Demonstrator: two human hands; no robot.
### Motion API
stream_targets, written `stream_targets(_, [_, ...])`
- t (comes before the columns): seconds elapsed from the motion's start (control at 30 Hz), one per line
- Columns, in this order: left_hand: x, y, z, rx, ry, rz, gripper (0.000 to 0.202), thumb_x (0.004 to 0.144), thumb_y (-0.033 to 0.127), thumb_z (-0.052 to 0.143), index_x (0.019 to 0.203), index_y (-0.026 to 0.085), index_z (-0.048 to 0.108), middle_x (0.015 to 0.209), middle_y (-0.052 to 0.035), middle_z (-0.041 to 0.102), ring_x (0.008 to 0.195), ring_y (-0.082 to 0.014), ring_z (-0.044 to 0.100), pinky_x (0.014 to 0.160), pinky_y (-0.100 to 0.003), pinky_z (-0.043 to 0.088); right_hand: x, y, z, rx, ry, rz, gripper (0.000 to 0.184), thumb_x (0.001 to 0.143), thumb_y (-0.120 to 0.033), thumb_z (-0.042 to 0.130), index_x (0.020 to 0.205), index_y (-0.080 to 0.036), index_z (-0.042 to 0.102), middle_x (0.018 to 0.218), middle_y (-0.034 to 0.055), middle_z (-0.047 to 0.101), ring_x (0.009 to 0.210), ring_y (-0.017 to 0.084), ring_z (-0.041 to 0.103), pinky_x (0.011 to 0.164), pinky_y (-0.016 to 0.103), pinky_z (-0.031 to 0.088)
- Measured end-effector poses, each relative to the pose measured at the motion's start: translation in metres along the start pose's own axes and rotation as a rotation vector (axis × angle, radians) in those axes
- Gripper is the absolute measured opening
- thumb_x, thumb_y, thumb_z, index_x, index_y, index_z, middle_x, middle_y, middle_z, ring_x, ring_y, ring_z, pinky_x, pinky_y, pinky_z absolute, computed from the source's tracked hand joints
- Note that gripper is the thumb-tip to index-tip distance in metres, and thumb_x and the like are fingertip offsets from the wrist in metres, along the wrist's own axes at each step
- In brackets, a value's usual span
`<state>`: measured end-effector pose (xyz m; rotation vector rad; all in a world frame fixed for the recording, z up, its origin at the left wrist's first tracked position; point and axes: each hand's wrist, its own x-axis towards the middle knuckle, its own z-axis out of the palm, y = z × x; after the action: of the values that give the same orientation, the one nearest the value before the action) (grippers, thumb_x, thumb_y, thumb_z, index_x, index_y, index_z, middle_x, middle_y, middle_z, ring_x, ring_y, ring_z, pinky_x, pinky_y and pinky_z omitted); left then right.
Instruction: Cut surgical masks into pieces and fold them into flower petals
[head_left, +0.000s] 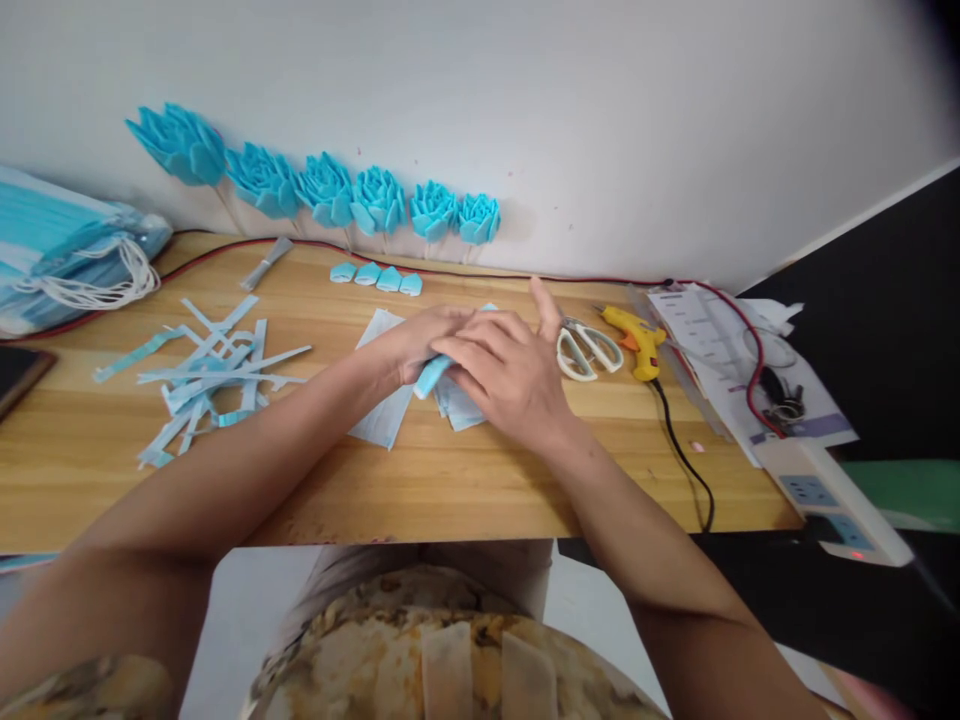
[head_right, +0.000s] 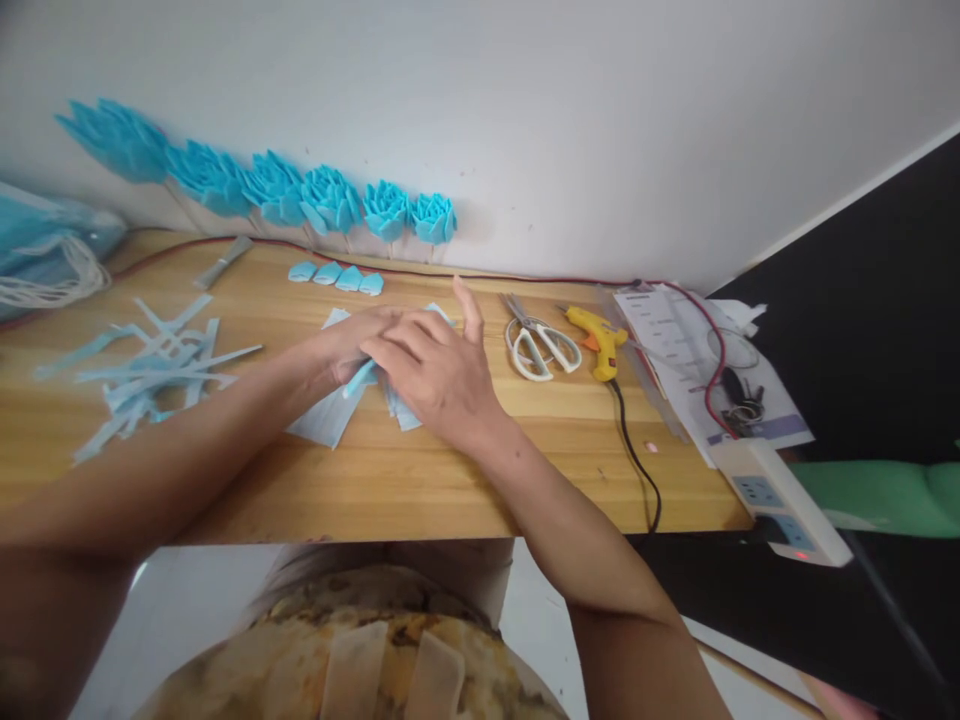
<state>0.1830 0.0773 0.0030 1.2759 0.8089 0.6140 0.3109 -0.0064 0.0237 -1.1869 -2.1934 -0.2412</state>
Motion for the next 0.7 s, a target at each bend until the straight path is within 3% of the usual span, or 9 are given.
stream_targets(0.1, [-0.003,-0.001,-0.002,-0.103,-0.084,-0.016,0.01,0.083,0.025,0.067,0.078,0.016,0.066,0.073,-0.0023,0.063,0.06,-0.012,0.055,0.052,-0.025,0.043,-0.002,0.009,0.0,0.102,0.125,0.065,0.012,0.094,-0.025,0.063,0.086,-0.029,0.071,0.082,-0.0029,0.074,0.086,0.02,0.068,0.112,0.052,0.037])
stream_targets(0.17, [0.0,-0.004,-0.006,-0.152,-0.049,0.068,0.018,0.079,0.03,0.073,0.092,0.018,0.07,0.086,-0.0031,0.068,0.072,-0.0142,0.061,0.06,-0.025,0.048,-0.002,0.016,-0.002,0.264,0.249,0.261,0.01,0.091,-0.028,0.065,0.083,-0.026,0.069,0.079,-0.0021,0.071,0.08,0.018,0.065,0.1,0.046,0.046])
stream_targets(0.23, [0.005,-0.006,-0.008,-0.185,-0.045,0.161,0.028,0.083,0.038,0.072,0.103,0.02,0.071,0.103,-0.0053,0.073,0.094,-0.0189,0.066,0.078,-0.028,0.053,-0.001,0.023,-0.003,0.539,0.341,0.523,0.015,0.091,-0.036,0.064,0.083,-0.024,0.067,0.078,-0.002,0.068,0.075,0.016,0.061,0.083,0.037,0.051])
stream_targets(0.3, [0.01,-0.006,-0.01,-0.224,-0.088,0.205,0.038,0.09,0.052,0.063,0.11,0.02,0.071,0.114,-0.0077,0.074,0.11,-0.0238,0.065,0.092,-0.034,0.052,0.0,0.029,0.0,0.843,0.37,0.737,0.021,0.089,-0.044,0.066,0.084,-0.024,0.065,0.078,-0.0021,0.066,0.071,0.014,0.058,0.07,0.03,0.05])
stream_targets(0.4, [0.011,-0.004,-0.009,-0.255,-0.129,0.179,0.06,0.093,0.07,0.047,0.114,0.019,0.072,0.118,-0.0104,0.074,0.117,-0.0293,0.065,0.098,-0.04,0.05,0.0,0.036,0.01,1.119,0.375,0.919,0.027,0.079,-0.048,0.075,0.084,-0.023,0.065,0.078,-0.0022,0.066,0.069,0.013,0.057,0.065,0.028,0.049])
stream_targets(0.53, [0.006,-0.002,-0.006,-0.236,-0.148,0.189,0.071,0.088,0.078,0.047,0.114,0.017,0.072,0.116,-0.0131,0.075,0.118,-0.0335,0.064,0.098,-0.044,0.049,0.0,0.037,0.021,1.155,0.398,0.993,0.029,0.075,-0.048,0.077,0.081,-0.022,0.064,0.076,-0.0027,0.064,0.068,0.013,0.056,0.066,0.028,0.048])
stream_targets(0.7, [0.002,-0.003,0.0,-0.164,-0.016,0.307,0.055,0.072,0.051,0.084,0.113,0.017,0.071,0.118,-0.0097,0.074,0.111,-0.0264,0.065,0.095,-0.036,0.049,-0.001,0.032,0.025,1.083,0.424,0.935,0.024,0.079,-0.042,0.073,0.078,-0.021,0.062,0.073,-0.0039,0.06,0.065,0.011,0.051,0.062,0.025,0.044])
